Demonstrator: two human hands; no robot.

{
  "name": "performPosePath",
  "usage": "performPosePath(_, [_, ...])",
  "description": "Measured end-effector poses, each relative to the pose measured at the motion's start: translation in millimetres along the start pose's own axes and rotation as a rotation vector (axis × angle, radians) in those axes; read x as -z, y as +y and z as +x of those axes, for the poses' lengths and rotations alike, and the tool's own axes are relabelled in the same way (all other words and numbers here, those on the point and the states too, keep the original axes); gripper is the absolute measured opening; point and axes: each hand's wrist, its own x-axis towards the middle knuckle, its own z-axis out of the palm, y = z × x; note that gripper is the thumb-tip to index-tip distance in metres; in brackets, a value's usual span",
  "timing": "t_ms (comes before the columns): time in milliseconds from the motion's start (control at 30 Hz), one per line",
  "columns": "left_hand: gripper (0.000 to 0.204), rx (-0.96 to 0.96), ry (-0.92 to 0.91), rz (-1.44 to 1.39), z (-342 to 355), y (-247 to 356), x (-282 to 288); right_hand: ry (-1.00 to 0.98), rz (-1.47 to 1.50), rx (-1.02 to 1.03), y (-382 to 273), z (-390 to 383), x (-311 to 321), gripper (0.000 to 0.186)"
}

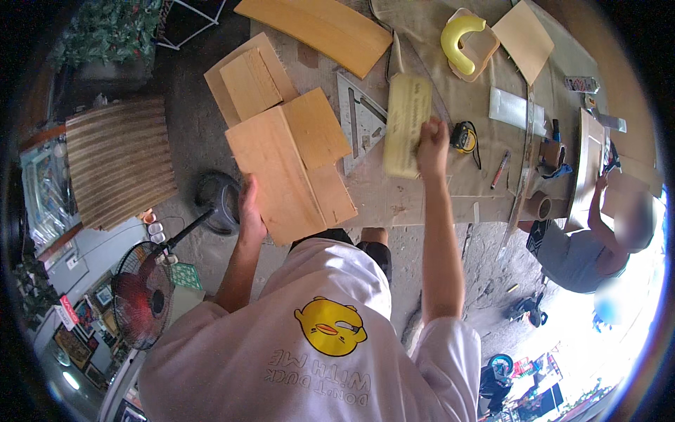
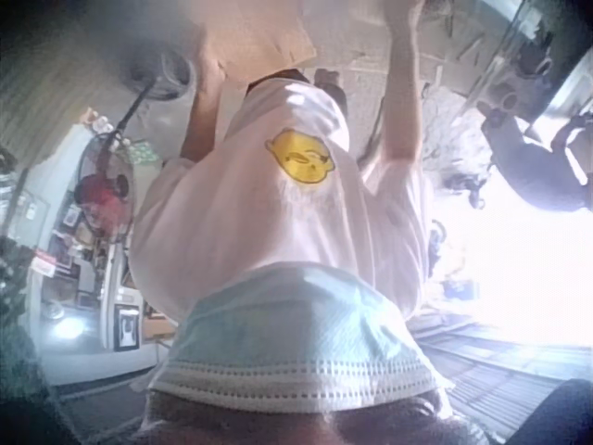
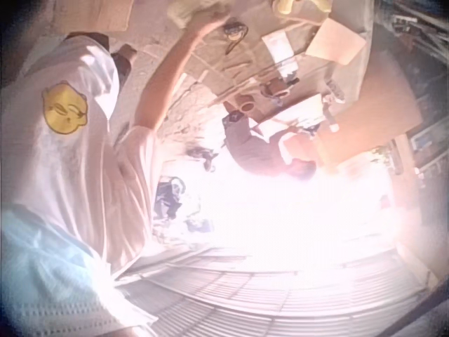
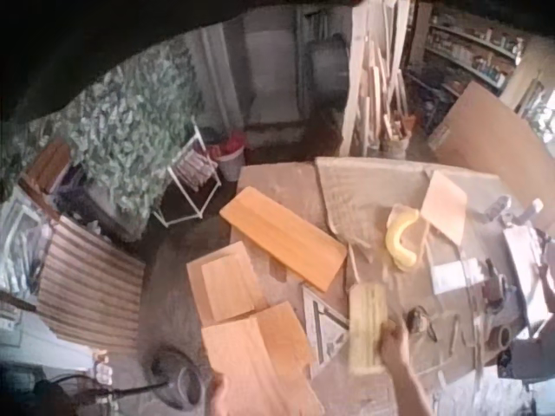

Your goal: The person uses a miter saw to cut a rectangular wooden board into smaller pieces. They position the board, lower the saw blade to make cuts, then lift the blade and remove the cut pieces. The person repeats this process several times, then stacks the cut pieces on a nearby workbench.

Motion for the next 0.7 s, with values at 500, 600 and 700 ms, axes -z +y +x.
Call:
performPosePath(500, [0.082,0.118,-0.060,-0.179,-17.5,5.4,20.9,0.025,-0.373,0.363,-51.0,69.8,-56.9,0.037])
performPosePath(600, [0.070,0.019,-0.070,-0.100,-22.5,3.9,-10.8,-0.605,0.092,-0.038,-67.7,-50.1,-60.3,0.050])
performPosePath(700, [0.060,-0.075,-0.130,0.045,-24.7,-4.5,-49.4,-0.782,-0.051,-0.033,-74.9,-129.9,-58.0,0.080])
